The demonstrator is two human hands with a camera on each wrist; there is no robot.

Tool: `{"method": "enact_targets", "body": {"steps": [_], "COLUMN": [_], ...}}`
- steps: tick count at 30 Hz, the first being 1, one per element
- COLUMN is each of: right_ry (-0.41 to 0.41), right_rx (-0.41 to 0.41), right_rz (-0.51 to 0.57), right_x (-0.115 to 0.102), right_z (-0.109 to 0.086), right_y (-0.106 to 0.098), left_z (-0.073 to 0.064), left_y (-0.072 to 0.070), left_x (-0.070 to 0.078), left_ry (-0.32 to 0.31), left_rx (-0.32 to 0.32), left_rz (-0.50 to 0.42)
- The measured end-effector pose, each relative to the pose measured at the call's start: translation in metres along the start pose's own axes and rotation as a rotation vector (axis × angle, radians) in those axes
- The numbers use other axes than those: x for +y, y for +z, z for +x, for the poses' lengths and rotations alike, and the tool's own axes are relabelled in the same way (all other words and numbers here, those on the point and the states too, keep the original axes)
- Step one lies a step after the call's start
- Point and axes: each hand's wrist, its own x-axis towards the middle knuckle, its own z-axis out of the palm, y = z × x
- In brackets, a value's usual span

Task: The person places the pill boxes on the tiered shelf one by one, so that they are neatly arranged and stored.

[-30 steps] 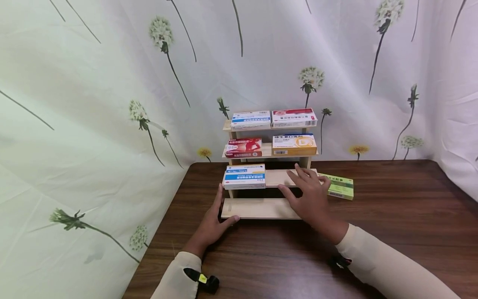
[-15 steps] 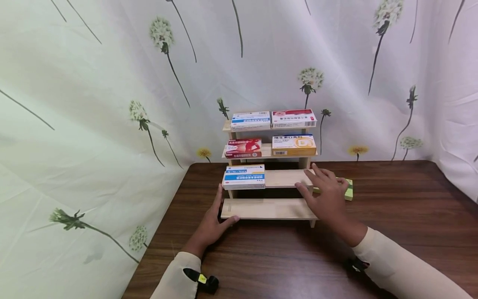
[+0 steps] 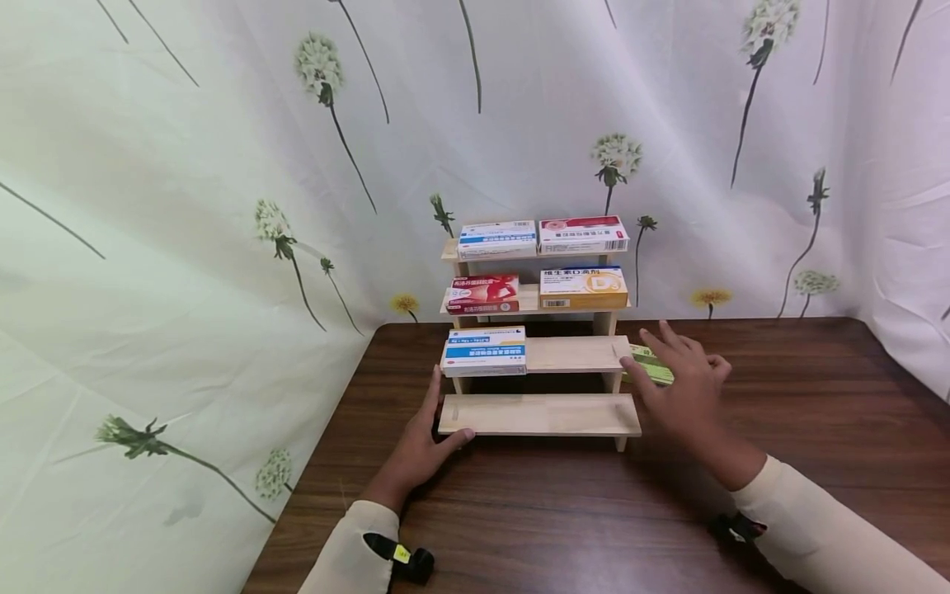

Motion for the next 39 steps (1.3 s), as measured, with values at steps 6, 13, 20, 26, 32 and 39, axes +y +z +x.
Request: {"method": "enact_targets", "body": {"steps": [6, 13, 20, 26, 32, 39], "right_ry": [0.048, 0.076, 0.093, 0.105, 0.169, 0.223], "right_rx": [-0.018, -0.069, -0.164, -0.219, -0.315, -0.47], "right_rz": [0.0, -0.029, -0.051, -0.06, -0.061, -0.024], "right_x": [0.012, 0.033, 0.05, 0.07, 0.09, 0.109], "right_z": [0.002, 0.007, 0.012, 0.013, 0.015, 0.015], "right_y": [-0.011, -0.017, -0.023, -0.022, -0.019, -0.019], "left_z": [-0.001, -0.001, -0.002, -0.001, -0.001, -0.001], "left_y": [0.0, 0.0, 0.0, 0.0, 0.0, 0.0], "left_x": [0.002, 0.004, 0.004, 0.003, 0.004, 0.005], "left_ry": [-0.005, -0.015, -0.016, -0.011, -0.014, -0.014], "left_rx": [0.0, 0.002, 0.004, 0.001, 0.003, -0.002], "left_rz": [0.006, 0.015, 0.019, 0.017, 0.021, 0.016]}}
